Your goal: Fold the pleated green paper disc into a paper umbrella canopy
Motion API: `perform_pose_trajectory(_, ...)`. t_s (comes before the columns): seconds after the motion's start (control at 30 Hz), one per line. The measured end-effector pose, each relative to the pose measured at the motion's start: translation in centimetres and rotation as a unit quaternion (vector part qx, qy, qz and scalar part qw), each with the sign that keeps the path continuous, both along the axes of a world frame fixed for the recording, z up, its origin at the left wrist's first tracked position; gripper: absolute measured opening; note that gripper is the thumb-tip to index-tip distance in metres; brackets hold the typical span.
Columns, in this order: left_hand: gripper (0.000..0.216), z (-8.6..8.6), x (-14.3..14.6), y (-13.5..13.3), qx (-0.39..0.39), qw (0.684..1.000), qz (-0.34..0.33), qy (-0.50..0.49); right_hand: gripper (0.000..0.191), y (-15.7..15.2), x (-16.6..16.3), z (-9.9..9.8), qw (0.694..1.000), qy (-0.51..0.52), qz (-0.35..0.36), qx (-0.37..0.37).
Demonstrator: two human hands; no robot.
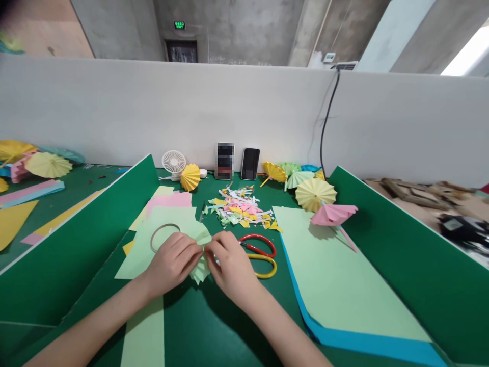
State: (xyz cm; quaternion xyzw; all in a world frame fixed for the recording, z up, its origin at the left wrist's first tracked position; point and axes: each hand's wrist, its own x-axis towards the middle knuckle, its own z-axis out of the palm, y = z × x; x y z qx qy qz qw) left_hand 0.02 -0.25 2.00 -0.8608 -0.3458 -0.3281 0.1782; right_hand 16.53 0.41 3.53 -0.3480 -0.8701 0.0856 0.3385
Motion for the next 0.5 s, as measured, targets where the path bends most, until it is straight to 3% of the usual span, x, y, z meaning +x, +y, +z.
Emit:
perform_pose_trajectory(0.17,0.011,0.0,-0.1,0.1,-0.006,1.0,-0.009,0.0,0.011,0.2,0.5,0.5,0.999,0.025,0.003,-0.023)
perform_pose_trajectory(0.37,0.009,0.1,-0.7,0.6,0.01,1.0,0.004,-0.027,0.01,1.1,1.8,1.2,0.993,0.095,-0.065,-0.01)
perform_pose_trajectory(0.5,0.008,0.1,-0.5,0.4,0.015,0.999,-0.003,-0.031,0.01,0.6,1.2,1.0,0.998,0.04,-0.005,-0.048)
